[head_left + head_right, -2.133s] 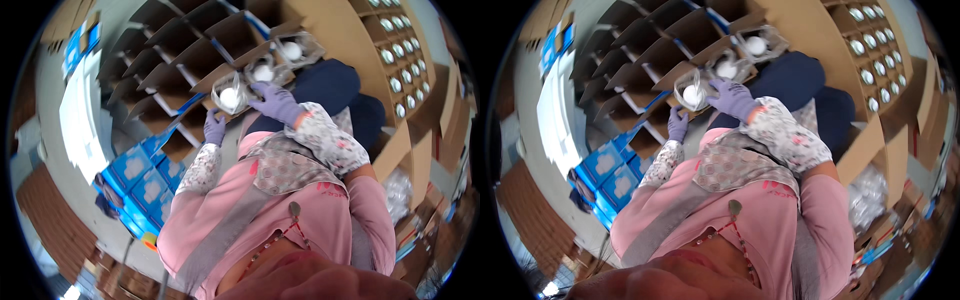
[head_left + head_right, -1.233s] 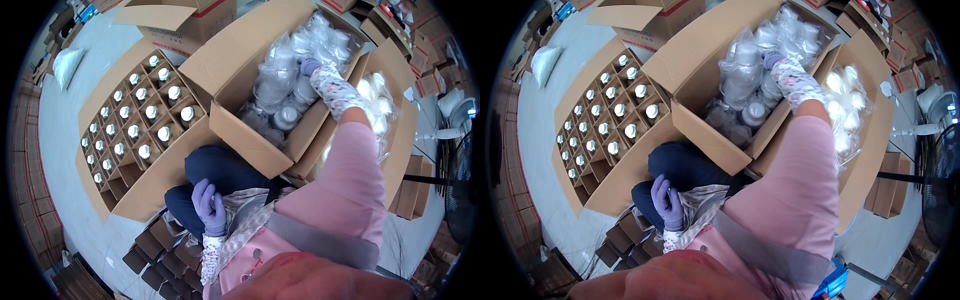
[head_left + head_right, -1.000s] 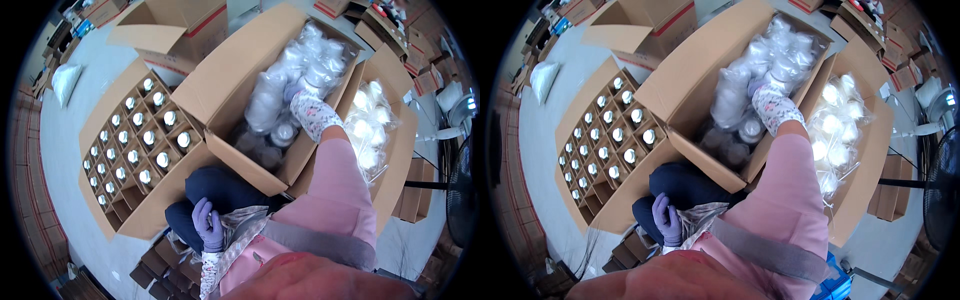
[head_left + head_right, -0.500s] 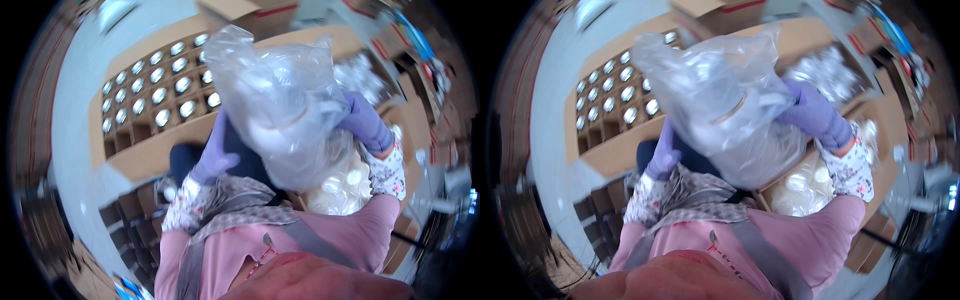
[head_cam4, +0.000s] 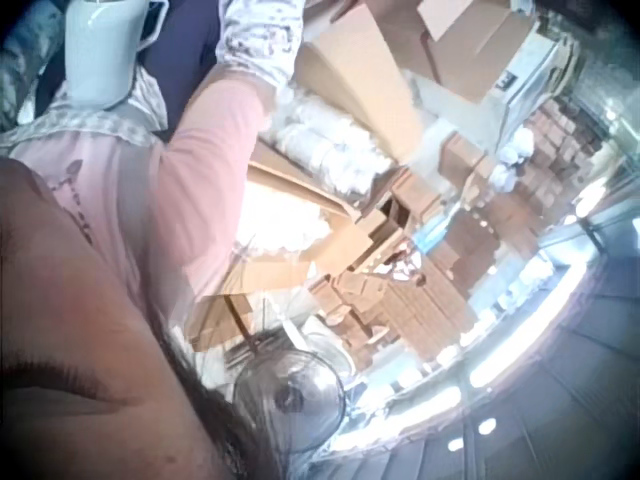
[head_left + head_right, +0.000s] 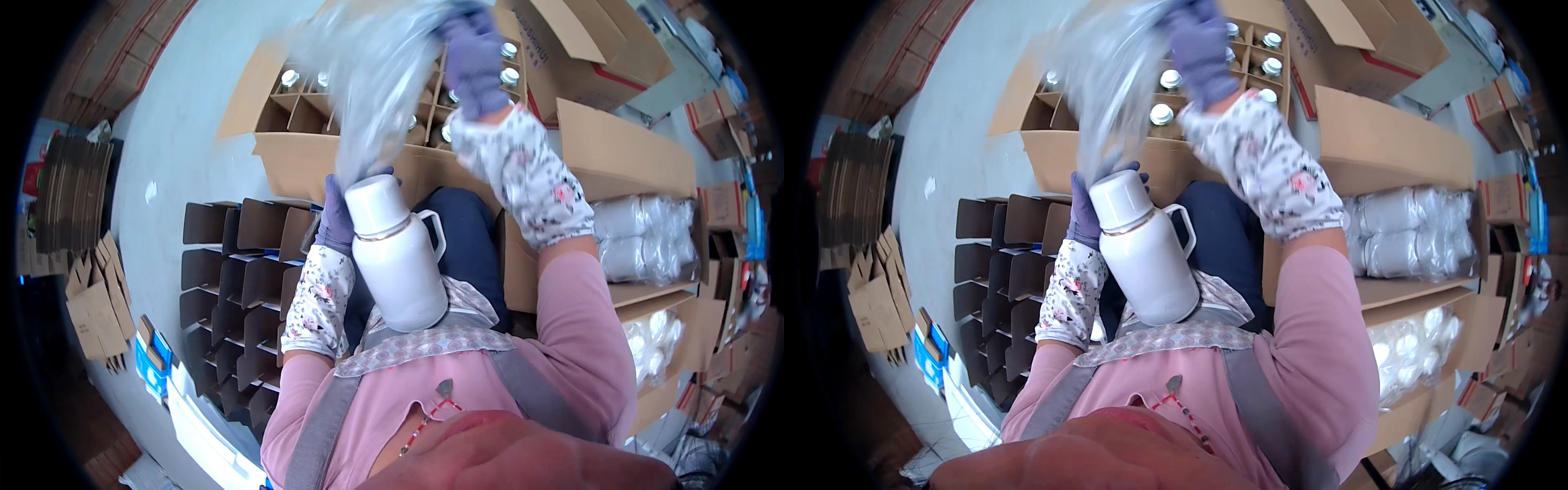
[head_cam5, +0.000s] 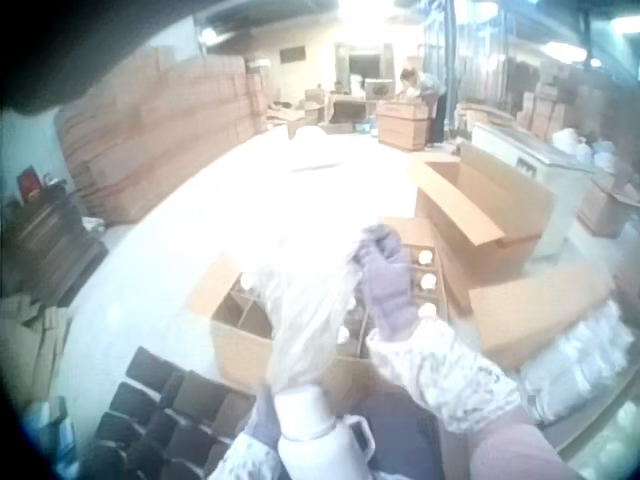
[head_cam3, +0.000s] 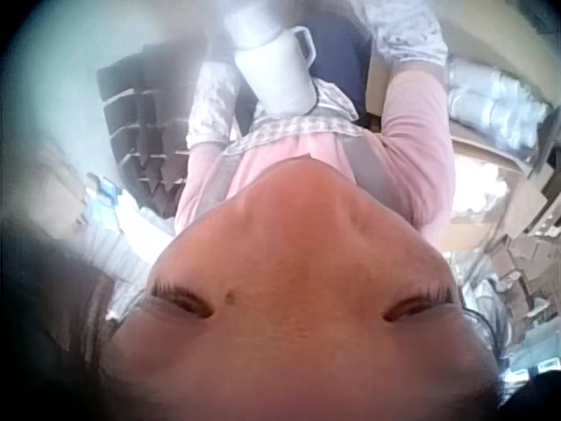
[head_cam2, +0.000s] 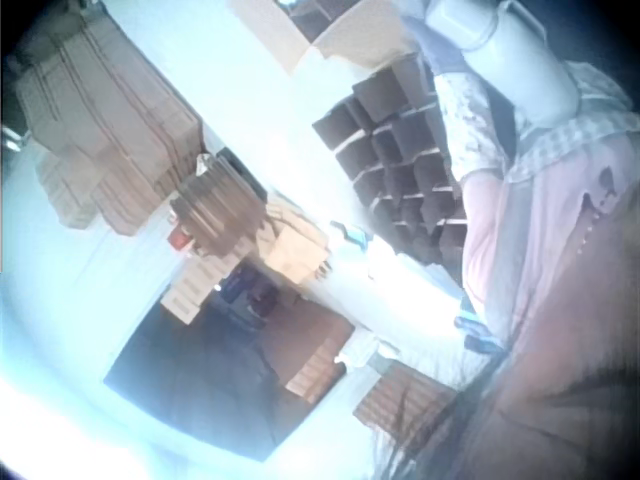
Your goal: The person sits on the floor and packs white thermos flasks into a cardboard box with dividers. They unwrap each flask from plastic, place it in a compartment, and then wrap it again in plastic before moving to the next item.
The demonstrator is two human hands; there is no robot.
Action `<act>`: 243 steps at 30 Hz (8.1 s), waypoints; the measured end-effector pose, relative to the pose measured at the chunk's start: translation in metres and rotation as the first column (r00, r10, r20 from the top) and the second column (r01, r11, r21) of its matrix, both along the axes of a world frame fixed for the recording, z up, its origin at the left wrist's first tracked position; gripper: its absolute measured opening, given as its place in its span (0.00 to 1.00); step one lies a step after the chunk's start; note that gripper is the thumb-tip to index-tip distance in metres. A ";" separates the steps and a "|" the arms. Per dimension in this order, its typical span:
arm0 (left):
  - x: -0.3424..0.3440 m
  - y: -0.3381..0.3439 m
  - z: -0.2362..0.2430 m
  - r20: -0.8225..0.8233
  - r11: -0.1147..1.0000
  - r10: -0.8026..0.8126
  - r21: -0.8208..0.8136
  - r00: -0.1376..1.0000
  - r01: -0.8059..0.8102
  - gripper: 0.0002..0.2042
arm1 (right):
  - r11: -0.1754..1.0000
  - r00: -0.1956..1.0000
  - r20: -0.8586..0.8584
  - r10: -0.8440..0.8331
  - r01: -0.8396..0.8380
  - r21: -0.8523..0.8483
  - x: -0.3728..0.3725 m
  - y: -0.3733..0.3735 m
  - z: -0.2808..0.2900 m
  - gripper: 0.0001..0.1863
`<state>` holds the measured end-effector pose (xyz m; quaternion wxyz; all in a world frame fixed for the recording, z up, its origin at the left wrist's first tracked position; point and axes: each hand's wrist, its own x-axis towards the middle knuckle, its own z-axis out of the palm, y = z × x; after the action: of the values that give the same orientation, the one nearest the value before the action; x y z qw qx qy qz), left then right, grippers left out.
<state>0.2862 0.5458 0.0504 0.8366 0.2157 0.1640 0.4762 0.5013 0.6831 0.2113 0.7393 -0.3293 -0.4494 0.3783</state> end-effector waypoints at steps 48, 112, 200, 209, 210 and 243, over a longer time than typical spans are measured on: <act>-0.108 -0.084 0.071 -0.466 0.530 0.690 0.847 -0.554 -0.052 0.22 | 0.177 -0.183 0.258 0.949 -0.368 -0.913 0.064 -0.187 -0.013 0.29; 0.096 0.194 -0.054 -0.501 0.482 0.789 0.144 -0.357 0.864 0.28 | 0.846 0.387 0.918 0.086 0.458 -0.272 0.075 0.183 -0.174 0.33; 0.012 -0.030 0.076 -0.712 0.685 0.613 0.695 0.343 0.219 0.31 | 0.933 0.243 0.967 -0.072 0.359 -0.020 0.020 0.137 -0.091 0.40; 0.032 0.005 0.110 -0.417 0.691 0.660 0.664 0.625 -0.286 0.21 | 0.968 0.861 0.454 0.229 -0.249 -0.017 0.050 -0.103 -0.054 0.46; 0.028 -0.004 0.099 -0.399 0.372 0.852 0.917 0.340 0.144 0.22 | 0.901 0.855 0.286 0.433 -0.411 -0.138 0.059 -0.108 -0.066 0.50; 0.006 -0.172 0.072 -0.809 0.776 0.478 0.572 0.343 0.267 0.12 | 0.794 0.363 0.715 0.598 -0.392 -0.465 0.080 -0.266 -0.075 0.64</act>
<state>0.2923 0.3740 0.1224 0.4313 0.6953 0.4582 0.3473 0.5812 0.4173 0.1363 0.2411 -0.3938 -0.7787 0.4247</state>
